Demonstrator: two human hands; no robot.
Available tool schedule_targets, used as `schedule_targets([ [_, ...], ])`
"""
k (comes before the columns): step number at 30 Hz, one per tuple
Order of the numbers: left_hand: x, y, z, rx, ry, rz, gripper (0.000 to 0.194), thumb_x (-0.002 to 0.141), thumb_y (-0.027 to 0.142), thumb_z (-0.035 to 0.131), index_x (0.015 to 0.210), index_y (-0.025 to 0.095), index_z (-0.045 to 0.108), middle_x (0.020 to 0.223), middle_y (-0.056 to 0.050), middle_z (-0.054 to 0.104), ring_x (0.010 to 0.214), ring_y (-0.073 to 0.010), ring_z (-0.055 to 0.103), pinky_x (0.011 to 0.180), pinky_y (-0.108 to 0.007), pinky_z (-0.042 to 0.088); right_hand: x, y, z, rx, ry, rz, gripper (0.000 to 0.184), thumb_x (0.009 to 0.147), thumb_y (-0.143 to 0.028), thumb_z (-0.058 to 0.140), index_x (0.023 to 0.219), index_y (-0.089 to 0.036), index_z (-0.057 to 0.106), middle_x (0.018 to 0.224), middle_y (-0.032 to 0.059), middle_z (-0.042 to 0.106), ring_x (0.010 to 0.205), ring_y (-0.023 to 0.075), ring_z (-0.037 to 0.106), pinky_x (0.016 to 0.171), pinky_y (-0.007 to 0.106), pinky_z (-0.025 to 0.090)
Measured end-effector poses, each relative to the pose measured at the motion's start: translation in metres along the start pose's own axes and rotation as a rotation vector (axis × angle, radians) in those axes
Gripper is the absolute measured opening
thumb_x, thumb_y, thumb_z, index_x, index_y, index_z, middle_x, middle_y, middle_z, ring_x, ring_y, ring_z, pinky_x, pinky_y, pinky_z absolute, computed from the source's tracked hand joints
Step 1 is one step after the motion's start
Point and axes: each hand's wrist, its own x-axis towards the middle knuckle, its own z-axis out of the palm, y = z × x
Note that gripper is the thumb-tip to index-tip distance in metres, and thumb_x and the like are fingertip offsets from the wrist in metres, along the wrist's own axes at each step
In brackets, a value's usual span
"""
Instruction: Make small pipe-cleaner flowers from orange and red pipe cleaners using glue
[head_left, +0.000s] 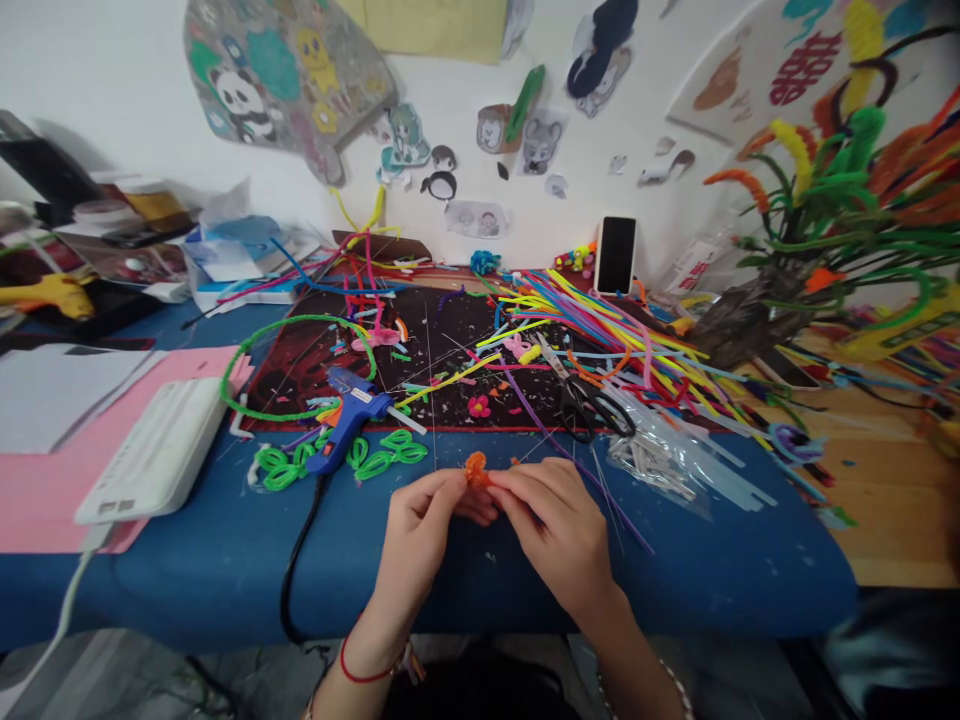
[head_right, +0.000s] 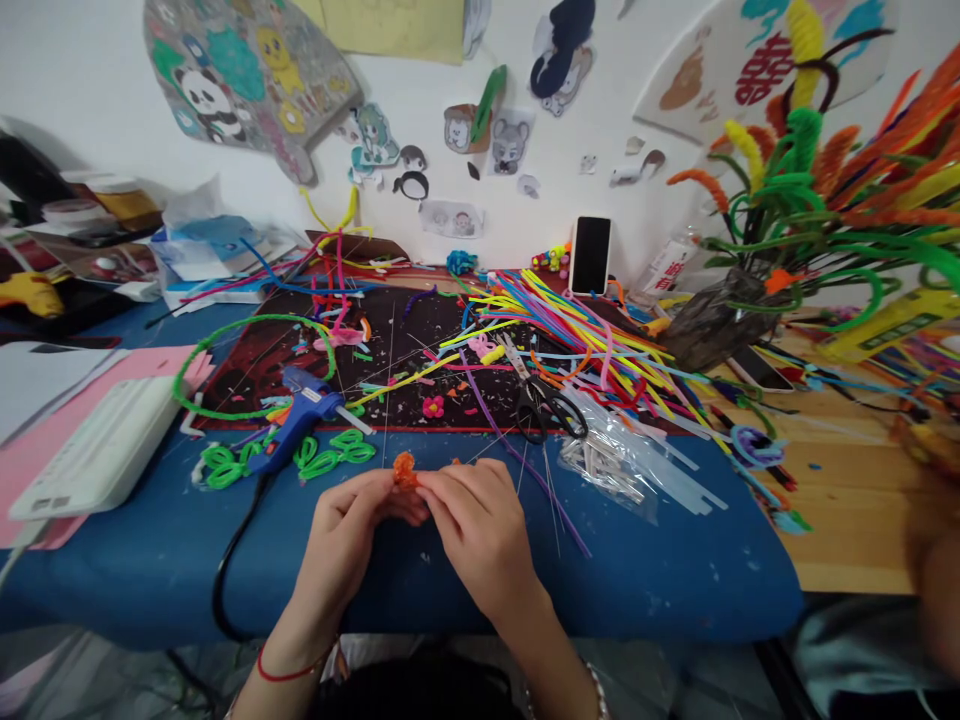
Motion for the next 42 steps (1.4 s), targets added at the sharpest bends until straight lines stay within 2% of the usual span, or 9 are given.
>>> schedule_targets([
  [3,-0.002,0.0,0.002,0.017,0.013,0.072,0.013,0.087,0.021,0.061,0.091,0.015,0.071,0.073,-0.003,0.074,0.064,-0.0142,0.069,0.063,-0.024,0.058,0.0,0.001,-0.001,0.003,0.009,0.007,0.016,0.089,-0.008,0.059,0.096,-0.019,0.067,0.082,0.0036,0.072,0.075,0.0161,0.065,0.071,0.034,0.05],
  [8,-0.008,-0.005,0.003,0.066,0.01,0.249,0.029,0.086,0.014,0.063,0.112,0.025,0.061,0.087,0.001,0.073,0.079,-0.0134,0.072,0.076,-0.025,0.058,0.0,-0.001,-0.003,0.061,0.007,0.056,0.013,0.089,-0.008,0.06,0.095,-0.018,0.066,0.082,0.0034,0.072,0.074,0.0154,0.065,0.071,0.033,0.05],
  [12,-0.012,-0.011,0.0,0.267,0.008,0.354,0.029,0.086,0.011,0.062,0.109,0.028,0.065,0.103,0.0,0.072,0.09,-0.0134,0.071,0.082,-0.023,0.057,-0.002,-0.001,-0.007,0.1,-0.014,0.079,0.013,0.087,-0.007,0.063,0.093,-0.017,0.066,0.081,0.0032,0.071,0.074,0.0154,0.064,0.072,0.033,0.049],
  [14,-0.013,-0.012,-0.001,0.369,-0.005,0.378,0.025,0.086,0.011,0.063,0.104,0.027,0.068,0.103,0.0,0.073,0.089,-0.0122,0.07,0.082,-0.02,0.056,-0.003,0.0,-0.008,0.104,-0.025,0.082,0.013,0.086,-0.006,0.063,0.092,-0.017,0.066,0.081,0.0037,0.071,0.074,0.0158,0.064,0.072,0.033,0.049],
  [23,-0.012,-0.011,0.001,0.376,-0.001,0.328,0.014,0.084,0.013,0.065,0.092,0.024,0.065,0.086,0.004,0.073,0.077,-0.0092,0.071,0.073,-0.015,0.056,-0.005,0.005,-0.012,0.094,-0.053,0.064,0.013,0.086,-0.006,0.064,0.093,-0.016,0.066,0.08,0.0037,0.07,0.076,0.0162,0.063,0.074,0.033,0.048],
  [30,-0.01,-0.01,0.001,0.442,-0.013,0.362,0.013,0.084,0.011,0.064,0.09,0.023,0.064,0.085,0.003,0.072,0.074,-0.0084,0.069,0.07,-0.013,0.055,-0.006,0.007,-0.014,0.142,-0.091,0.064,0.013,0.088,-0.007,0.061,0.096,-0.016,0.066,0.085,0.0048,0.07,0.082,0.0168,0.062,0.077,0.034,0.049],
  [37,-0.011,-0.005,0.004,0.554,-0.076,0.379,0.011,0.085,0.011,0.061,0.087,0.02,0.065,0.084,0.0,0.071,0.073,-0.0113,0.068,0.07,-0.018,0.054,-0.01,0.011,-0.018,0.161,-0.133,0.072,0.012,0.091,-0.01,0.057,0.094,-0.019,0.065,0.086,0.0035,0.071,0.08,0.0162,0.062,0.076,0.034,0.05],
  [39,-0.012,-0.004,0.005,0.519,-0.073,0.337,0.009,0.085,0.012,0.061,0.086,0.02,0.065,0.083,0.0,0.071,0.073,-0.0113,0.068,0.069,-0.018,0.054,-0.011,0.011,-0.018,0.149,-0.135,0.07,0.012,0.092,-0.011,0.056,0.094,-0.019,0.065,0.086,0.0033,0.071,0.079,0.0163,0.063,0.075,0.034,0.05],
  [42,-0.012,-0.002,0.006,0.349,-0.038,0.251,0.005,0.086,0.015,0.061,0.083,0.02,0.061,0.078,0.001,0.07,0.07,-0.0111,0.068,0.067,-0.017,0.054,-0.01,0.01,-0.016,0.121,-0.124,0.037,0.013,0.092,-0.01,0.055,0.095,-0.019,0.065,0.084,0.0034,0.071,0.076,0.016,0.063,0.073,0.034,0.05],
])
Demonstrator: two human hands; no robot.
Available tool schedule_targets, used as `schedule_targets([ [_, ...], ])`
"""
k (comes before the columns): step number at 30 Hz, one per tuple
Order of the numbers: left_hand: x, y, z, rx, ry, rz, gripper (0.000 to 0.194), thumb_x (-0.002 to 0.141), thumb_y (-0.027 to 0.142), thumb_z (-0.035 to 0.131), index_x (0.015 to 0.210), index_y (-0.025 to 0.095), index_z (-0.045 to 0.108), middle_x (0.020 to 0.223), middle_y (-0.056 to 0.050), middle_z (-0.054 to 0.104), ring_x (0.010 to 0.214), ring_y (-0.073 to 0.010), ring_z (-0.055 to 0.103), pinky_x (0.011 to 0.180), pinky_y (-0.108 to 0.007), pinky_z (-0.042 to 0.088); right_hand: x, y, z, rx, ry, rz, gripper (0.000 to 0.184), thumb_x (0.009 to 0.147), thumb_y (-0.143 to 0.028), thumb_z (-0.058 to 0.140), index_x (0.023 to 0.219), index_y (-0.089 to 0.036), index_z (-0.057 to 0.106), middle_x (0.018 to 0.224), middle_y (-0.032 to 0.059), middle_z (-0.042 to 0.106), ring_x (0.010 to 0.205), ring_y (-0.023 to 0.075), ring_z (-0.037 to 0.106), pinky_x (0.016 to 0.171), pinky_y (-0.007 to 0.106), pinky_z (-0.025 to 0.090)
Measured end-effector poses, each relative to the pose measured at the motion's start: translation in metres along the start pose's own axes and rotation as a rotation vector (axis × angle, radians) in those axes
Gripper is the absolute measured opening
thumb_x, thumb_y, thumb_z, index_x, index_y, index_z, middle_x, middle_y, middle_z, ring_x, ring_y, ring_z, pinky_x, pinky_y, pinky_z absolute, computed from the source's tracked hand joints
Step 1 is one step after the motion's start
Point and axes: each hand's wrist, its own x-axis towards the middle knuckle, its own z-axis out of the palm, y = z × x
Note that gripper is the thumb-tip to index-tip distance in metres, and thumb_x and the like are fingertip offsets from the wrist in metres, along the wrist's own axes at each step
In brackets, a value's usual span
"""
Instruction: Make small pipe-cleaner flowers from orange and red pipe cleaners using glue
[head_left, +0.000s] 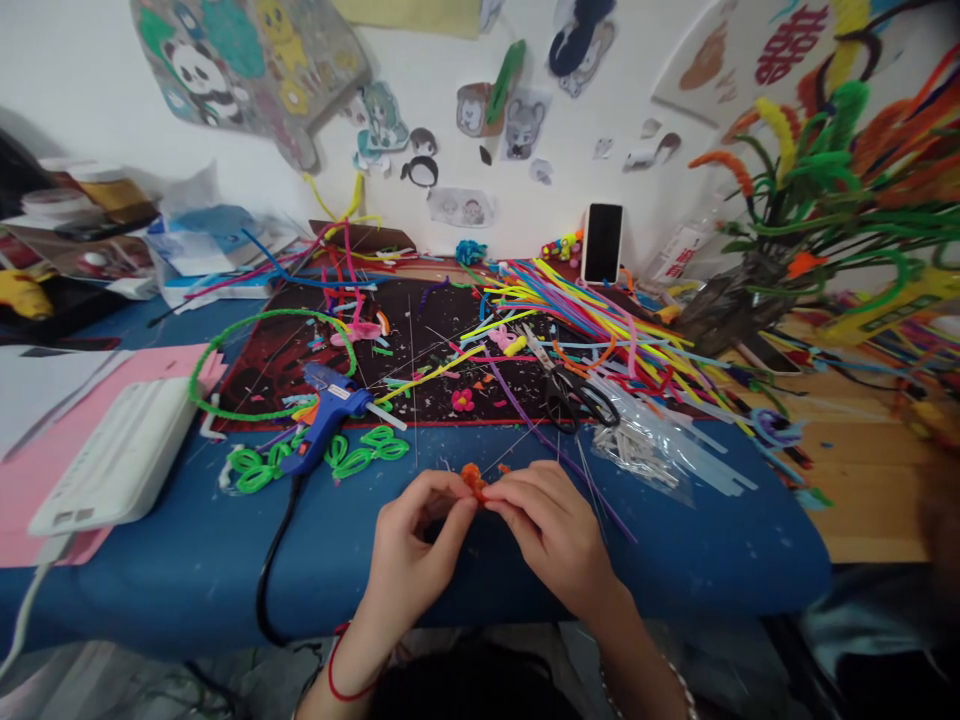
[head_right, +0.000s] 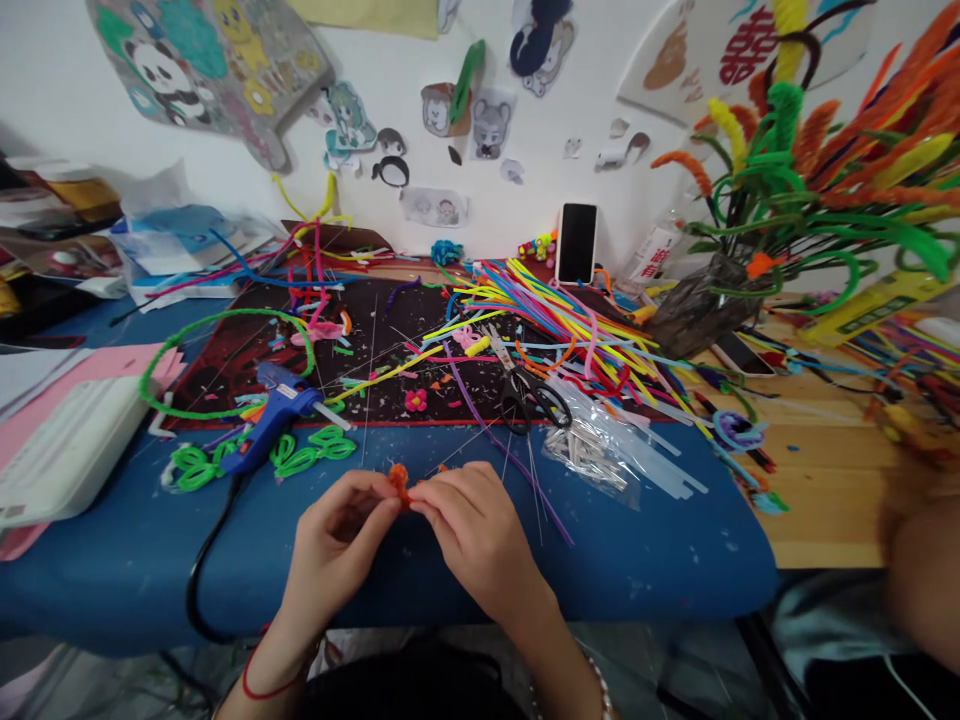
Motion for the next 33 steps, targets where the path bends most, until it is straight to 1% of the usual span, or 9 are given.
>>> schedule_targets([
  [5,0.006,0.002,-0.001,-0.299,0.036,-0.18,0.014,0.083,0.023,0.067,0.088,0.019,0.055,0.068,0.004,0.071,0.062,-0.011,0.07,0.064,-0.02,0.057,0.005,-0.004,0.002,-0.022,0.017,-0.062,0.013,0.09,-0.007,0.056,0.093,-0.017,0.064,0.083,0.0041,0.071,0.075,0.0157,0.063,0.072,0.033,0.049],
  [8,0.01,0.002,-0.004,-0.368,-0.003,-0.265,0.02,0.08,0.024,0.071,0.091,0.018,0.055,0.065,0.004,0.071,0.06,-0.0112,0.07,0.064,-0.021,0.058,0.005,-0.005,0.003,-0.036,0.017,-0.072,0.013,0.091,-0.009,0.055,0.094,-0.018,0.064,0.082,0.0037,0.071,0.074,0.0153,0.064,0.071,0.033,0.049],
  [12,0.013,0.002,-0.006,-0.387,-0.056,-0.312,0.023,0.078,0.027,0.072,0.094,0.017,0.059,0.069,0.002,0.072,0.063,-0.0133,0.071,0.067,-0.024,0.059,0.004,-0.003,0.005,-0.06,0.02,-0.071,0.015,0.092,-0.009,0.053,0.094,-0.018,0.065,0.082,0.0035,0.071,0.075,0.0153,0.064,0.072,0.033,0.049],
  [15,0.014,0.003,-0.006,-0.286,-0.107,-0.291,0.016,0.082,0.031,0.068,0.083,0.016,0.064,0.069,-0.001,0.072,0.063,-0.0149,0.071,0.065,-0.025,0.058,0.003,-0.002,0.004,-0.065,0.027,-0.054,0.014,0.091,-0.01,0.055,0.094,-0.019,0.065,0.083,0.0036,0.071,0.075,0.0157,0.064,0.072,0.034,0.049],
  [18,0.013,0.004,-0.007,-0.151,-0.155,-0.236,0.023,0.086,0.034,0.062,0.073,0.015,0.066,0.064,-0.002,0.071,0.061,-0.0156,0.069,0.063,-0.026,0.056,0.002,-0.002,0.001,-0.062,0.034,-0.035,0.013,0.09,-0.009,0.057,0.094,-0.019,0.065,0.082,0.0034,0.071,0.076,0.0164,0.064,0.072,0.034,0.049],
  [21,0.011,0.004,-0.008,-0.121,-0.168,-0.208,0.024,0.087,0.034,0.061,0.072,0.016,0.066,0.062,-0.002,0.071,0.058,-0.0155,0.068,0.06,-0.025,0.056,0.003,-0.003,0.0,-0.048,0.047,-0.037,0.013,0.089,-0.009,0.059,0.093,-0.019,0.066,0.081,0.003,0.071,0.075,0.0163,0.064,0.072,0.034,0.05],
  [24,0.009,0.002,-0.009,-0.132,-0.148,-0.203,0.024,0.087,0.035,0.06,0.073,0.017,0.066,0.062,-0.003,0.071,0.058,-0.016,0.069,0.059,-0.026,0.056,0.004,-0.005,0.001,-0.05,0.065,-0.031,0.013,0.089,-0.012,0.059,0.096,-0.02,0.068,0.081,0.003,0.071,0.074,0.0167,0.065,0.071,0.034,0.051],
  [29,0.009,0.003,-0.008,-0.12,-0.086,-0.193,0.023,0.086,0.033,0.062,0.071,0.016,0.066,0.06,-0.002,0.071,0.055,-0.0152,0.068,0.058,-0.024,0.056,0.002,-0.005,0.002,-0.091,0.091,-0.013,0.021,0.089,-0.015,0.062,0.108,-0.02,0.066,0.091,0.0058,0.071,0.082,0.0194,0.066,0.077,0.038,0.053],
  [33,0.008,0.005,-0.006,-0.108,-0.04,-0.185,0.022,0.084,0.032,0.063,0.07,0.015,0.067,0.063,-0.003,0.073,0.055,-0.0148,0.069,0.058,-0.023,0.056,-0.001,-0.005,0.004,-0.082,0.119,0.005,0.017,0.087,-0.011,0.063,0.102,-0.019,0.067,0.086,0.0049,0.07,0.08,0.0184,0.064,0.076,0.036,0.052],
])
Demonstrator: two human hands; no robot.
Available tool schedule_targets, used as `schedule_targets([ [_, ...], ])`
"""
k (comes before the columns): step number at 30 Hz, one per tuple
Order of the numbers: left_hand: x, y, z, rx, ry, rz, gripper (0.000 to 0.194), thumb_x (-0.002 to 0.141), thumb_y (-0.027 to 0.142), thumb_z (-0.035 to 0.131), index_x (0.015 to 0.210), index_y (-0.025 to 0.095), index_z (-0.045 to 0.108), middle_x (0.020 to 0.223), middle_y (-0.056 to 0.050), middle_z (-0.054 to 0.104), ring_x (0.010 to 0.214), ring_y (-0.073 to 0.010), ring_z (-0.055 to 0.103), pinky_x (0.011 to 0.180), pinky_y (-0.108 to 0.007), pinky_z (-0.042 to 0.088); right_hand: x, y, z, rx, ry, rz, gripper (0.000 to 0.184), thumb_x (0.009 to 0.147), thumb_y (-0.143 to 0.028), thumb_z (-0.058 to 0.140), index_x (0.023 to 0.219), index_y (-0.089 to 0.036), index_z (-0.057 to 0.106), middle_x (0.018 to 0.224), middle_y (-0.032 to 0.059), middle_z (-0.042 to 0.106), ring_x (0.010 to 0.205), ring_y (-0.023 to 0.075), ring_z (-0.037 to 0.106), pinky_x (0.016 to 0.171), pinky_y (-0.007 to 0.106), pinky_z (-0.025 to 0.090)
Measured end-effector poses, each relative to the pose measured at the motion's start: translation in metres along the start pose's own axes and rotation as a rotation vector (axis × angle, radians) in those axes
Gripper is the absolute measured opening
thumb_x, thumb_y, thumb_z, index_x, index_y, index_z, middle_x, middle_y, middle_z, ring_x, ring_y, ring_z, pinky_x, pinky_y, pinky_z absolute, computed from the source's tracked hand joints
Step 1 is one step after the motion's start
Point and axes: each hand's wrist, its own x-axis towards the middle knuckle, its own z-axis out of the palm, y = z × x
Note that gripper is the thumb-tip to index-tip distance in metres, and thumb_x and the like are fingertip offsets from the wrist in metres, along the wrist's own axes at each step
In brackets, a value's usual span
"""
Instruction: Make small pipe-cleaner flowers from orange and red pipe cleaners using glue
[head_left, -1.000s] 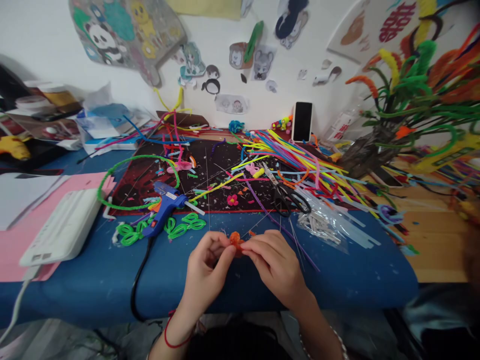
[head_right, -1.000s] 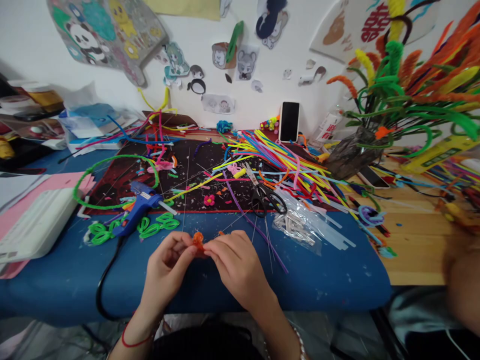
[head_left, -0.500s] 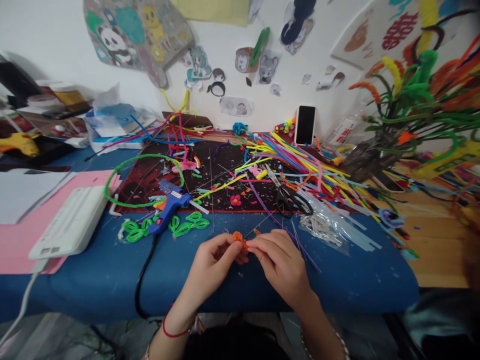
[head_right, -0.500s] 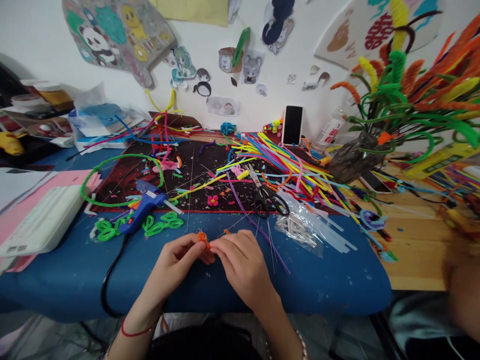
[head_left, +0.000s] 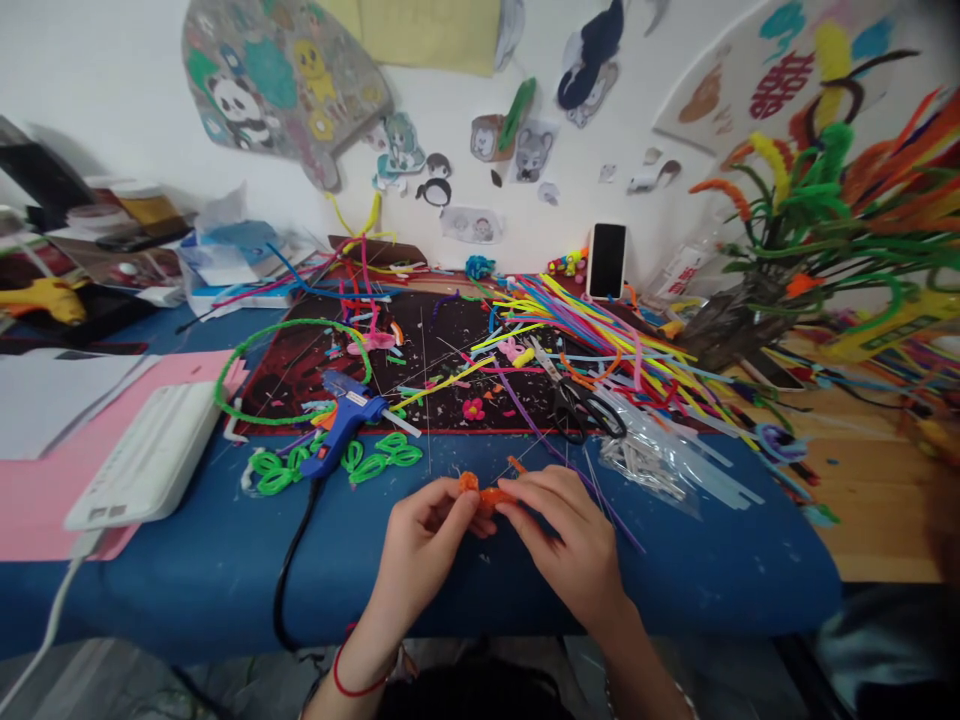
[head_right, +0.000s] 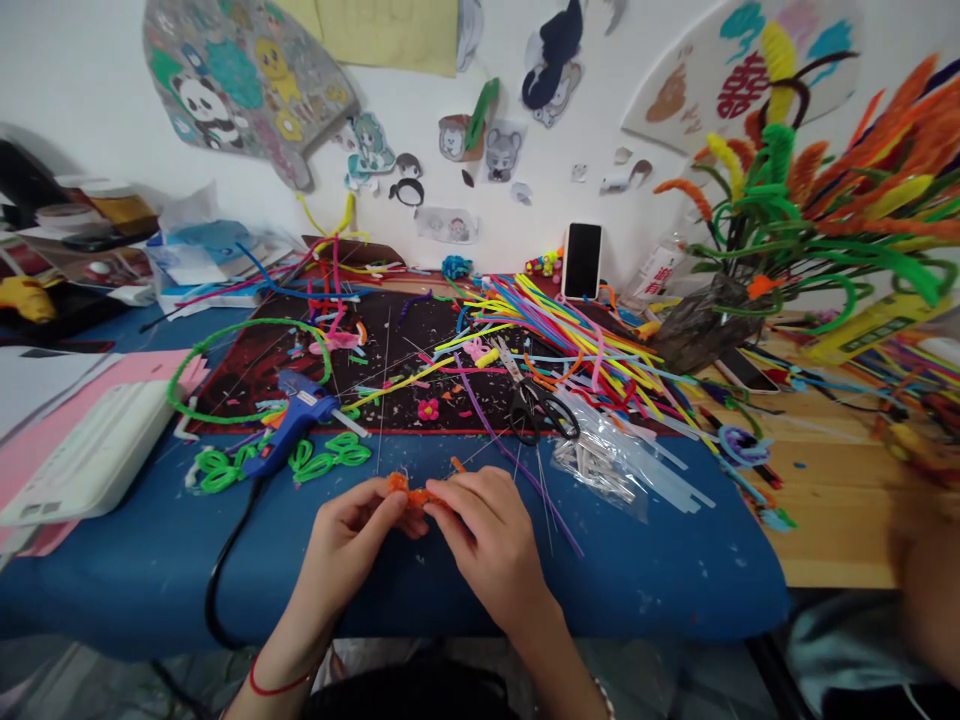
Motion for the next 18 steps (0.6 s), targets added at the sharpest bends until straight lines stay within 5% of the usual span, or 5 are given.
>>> schedule_targets([
  [6,0.003,0.005,0.012,-0.089,0.039,-0.006,0.022,0.083,0.033,0.064,0.069,0.015,0.067,0.063,-0.003,0.073,0.054,-0.0156,0.069,0.056,-0.024,0.058,0.006,-0.007,0.003,-0.053,0.167,-0.011,0.015,0.084,-0.006,0.062,0.091,-0.019,0.067,0.076,0.0031,0.069,0.069,0.0163,0.062,0.07,0.035,0.051],
  [14,0.009,0.025,0.068,-0.014,0.137,0.14,0.019,0.082,0.03,0.065,0.069,0.017,0.068,0.065,-0.001,0.072,0.059,-0.0152,0.068,0.057,-0.021,0.055,0.009,-0.014,-0.017,-0.266,0.533,0.004,0.019,0.081,-0.006,0.066,0.094,-0.02,0.067,0.068,0.002,0.066,0.06,0.016,0.059,0.065,0.035,0.049],
  [18,0.007,0.03,0.083,0.0,0.105,0.177,0.021,0.082,0.031,0.064,0.068,0.017,0.068,0.064,-0.001,0.072,0.059,-0.0158,0.068,0.057,-0.021,0.055,0.004,-0.011,-0.029,-0.278,0.599,0.027,0.023,0.08,-0.003,0.066,0.096,-0.019,0.067,0.069,0.0026,0.066,0.062,0.0164,0.059,0.066,0.036,0.049],
])
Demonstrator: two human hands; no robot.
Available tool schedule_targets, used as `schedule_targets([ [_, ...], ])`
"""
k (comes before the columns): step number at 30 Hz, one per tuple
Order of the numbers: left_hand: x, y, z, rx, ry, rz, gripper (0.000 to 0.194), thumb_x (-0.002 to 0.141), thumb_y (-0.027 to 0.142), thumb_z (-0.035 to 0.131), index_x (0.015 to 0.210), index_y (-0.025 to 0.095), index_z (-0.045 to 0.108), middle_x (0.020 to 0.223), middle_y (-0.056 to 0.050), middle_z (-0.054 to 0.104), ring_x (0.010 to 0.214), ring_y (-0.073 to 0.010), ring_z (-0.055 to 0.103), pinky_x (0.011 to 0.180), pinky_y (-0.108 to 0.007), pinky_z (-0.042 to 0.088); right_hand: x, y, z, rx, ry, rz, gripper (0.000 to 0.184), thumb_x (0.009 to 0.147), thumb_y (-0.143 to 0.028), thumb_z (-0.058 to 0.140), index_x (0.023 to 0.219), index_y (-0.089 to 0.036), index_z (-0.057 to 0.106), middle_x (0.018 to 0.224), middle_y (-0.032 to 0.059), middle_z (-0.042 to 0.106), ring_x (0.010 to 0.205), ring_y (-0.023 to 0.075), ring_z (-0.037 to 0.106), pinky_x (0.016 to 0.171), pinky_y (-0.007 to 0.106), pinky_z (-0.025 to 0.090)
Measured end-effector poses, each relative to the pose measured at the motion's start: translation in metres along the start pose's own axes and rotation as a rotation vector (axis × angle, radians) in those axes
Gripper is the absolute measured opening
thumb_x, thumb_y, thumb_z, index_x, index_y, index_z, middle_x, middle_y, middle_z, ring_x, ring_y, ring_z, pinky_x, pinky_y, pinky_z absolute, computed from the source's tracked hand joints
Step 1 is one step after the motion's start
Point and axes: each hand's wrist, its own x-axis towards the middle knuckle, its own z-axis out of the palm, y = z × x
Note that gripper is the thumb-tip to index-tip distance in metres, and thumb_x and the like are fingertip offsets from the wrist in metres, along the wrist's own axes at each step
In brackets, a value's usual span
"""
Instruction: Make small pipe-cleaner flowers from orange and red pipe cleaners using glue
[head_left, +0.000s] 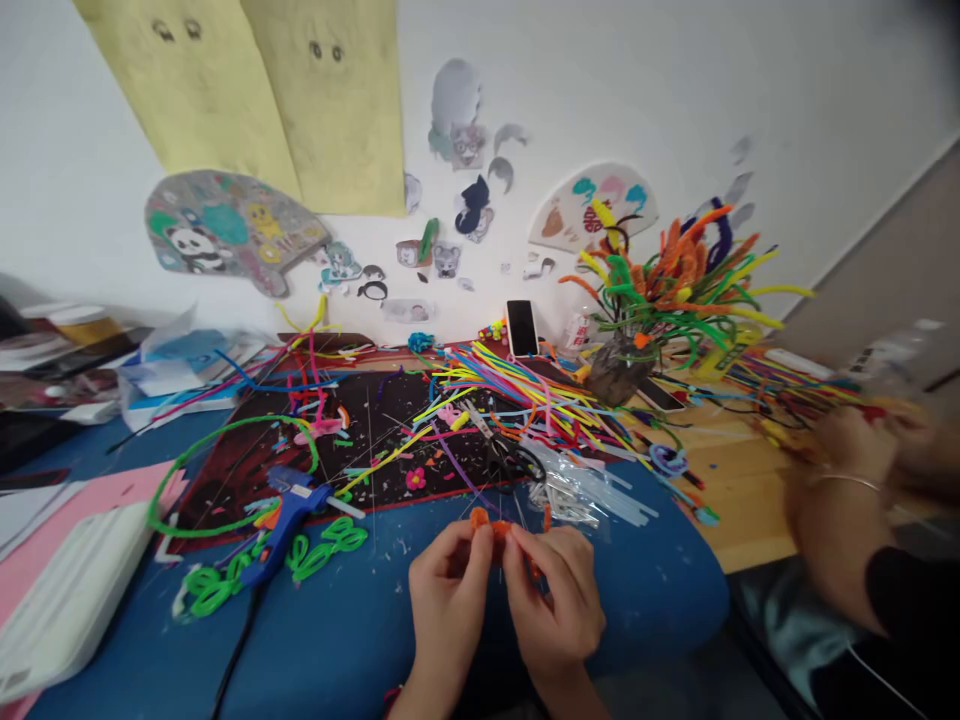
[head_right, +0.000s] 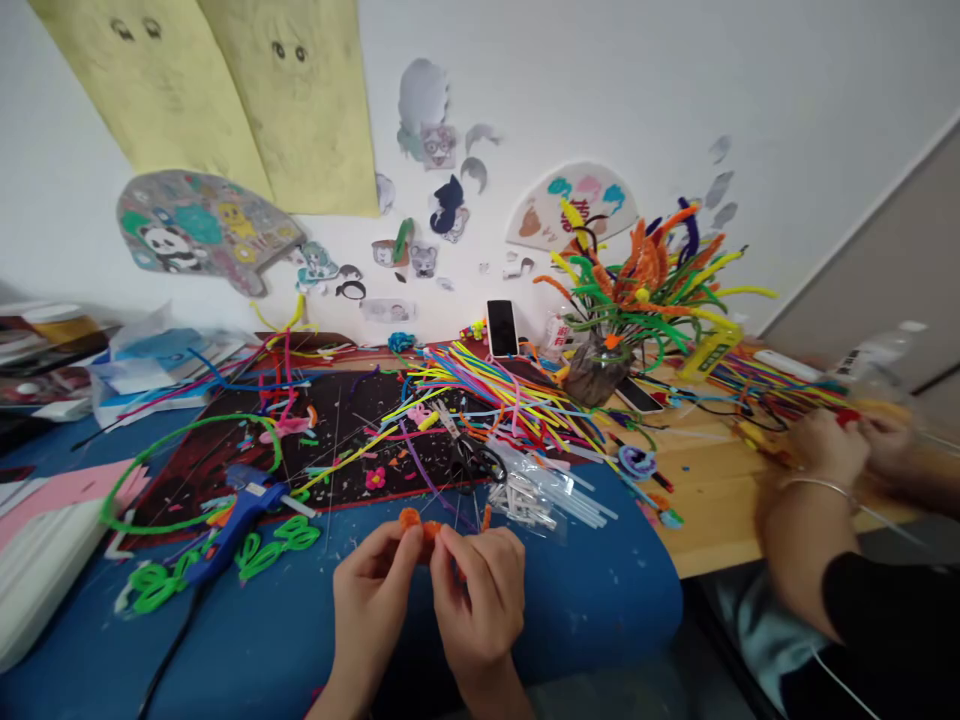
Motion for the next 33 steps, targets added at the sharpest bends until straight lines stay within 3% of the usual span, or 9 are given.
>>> schedule_targets([
  [5,0.004,0.005,0.01,0.01,-0.028,-0.006,0.019,0.081,0.033,0.066,0.07,0.017,0.069,0.065,-0.002,0.072,0.06,-0.0166,0.068,0.058,-0.022,0.056,0.011,0.005,-0.006,-0.005,-0.039,0.035,0.02,0.082,-0.003,0.064,0.093,-0.02,0.065,0.068,0.0018,0.066,0.062,0.0162,0.059,0.066,0.036,0.049],
  [10,0.011,0.016,0.032,-0.006,-0.006,0.002,0.023,0.078,0.036,0.068,0.064,0.017,0.067,0.059,-0.001,0.069,0.052,-0.0146,0.063,0.05,-0.019,0.052,0.01,0.007,-0.001,-0.191,0.128,0.014,0.022,0.08,-0.002,0.067,0.097,-0.016,0.066,0.063,0.0008,0.063,0.053,0.0133,0.054,0.068,0.038,0.042],
  [12,0.015,0.018,0.037,-0.019,-0.008,-0.011,0.025,0.076,0.037,0.07,0.061,0.017,0.067,0.056,0.0,0.067,0.048,-0.0135,0.061,0.046,-0.018,0.05,0.009,0.009,0.003,-0.209,0.132,0.013,0.023,0.082,-0.002,0.065,0.099,-0.016,0.066,0.064,0.0012,0.063,0.055,0.0138,0.054,0.07,0.039,0.042],
  [16,0.028,0.019,0.028,0.009,-0.018,-0.04,0.027,0.074,0.041,0.071,0.062,0.017,0.068,0.058,-0.002,0.07,0.053,-0.0157,0.066,0.051,-0.019,0.053,0.013,0.019,0.003,-0.153,0.071,0.004,0.021,0.082,-0.008,0.066,0.101,-0.017,0.064,0.077,0.0034,0.063,0.071,0.018,0.059,0.074,0.04,0.047],
  [21,0.046,0.015,0.002,0.115,0.068,-0.08,0.027,0.074,0.044,0.07,0.066,0.018,0.071,0.061,-0.005,0.074,0.058,-0.0199,0.072,0.056,-0.022,0.058,0.041,0.023,-0.022,-0.099,0.122,0.066,0.018,0.082,-0.007,0.059,0.097,-0.017,0.063,0.097,0.0082,0.058,0.09,0.0207,0.058,0.077,0.038,0.05],
  [25,0.053,0.014,-0.009,0.17,0.079,-0.062,0.024,0.075,0.042,0.07,0.069,0.019,0.072,0.067,-0.005,0.076,0.062,-0.0212,0.074,0.059,-0.022,0.059,0.073,0.018,-0.033,0.062,-0.119,-0.078,0.024,0.08,-0.002,0.05,0.091,-0.019,0.063,0.079,0.0013,0.062,0.073,0.016,0.06,0.085,0.041,0.048],
  [29,0.055,0.014,-0.015,0.198,0.084,-0.011,0.019,0.075,0.038,0.071,0.071,0.02,0.072,0.067,-0.005,0.077,0.061,-0.0214,0.074,0.06,-0.022,0.058,0.089,0.023,-0.018,0.141,-0.326,0.045,0.023,0.083,-0.004,0.053,0.098,-0.018,0.064,0.085,0.0037,0.065,0.082,0.0171,0.061,0.081,0.037,0.05],
  [33,0.055,0.016,-0.019,0.318,0.006,0.14,0.011,0.075,0.03,0.07,0.07,0.02,0.073,0.065,-0.003,0.075,0.057,-0.0182,0.072,0.058,-0.019,0.056,0.085,0.032,0.001,0.237,-0.576,0.152,0.023,0.085,-0.014,0.063,0.107,-0.02,0.066,0.095,0.0047,0.069,0.094,0.02,0.059,0.082,0.036,0.051],
])
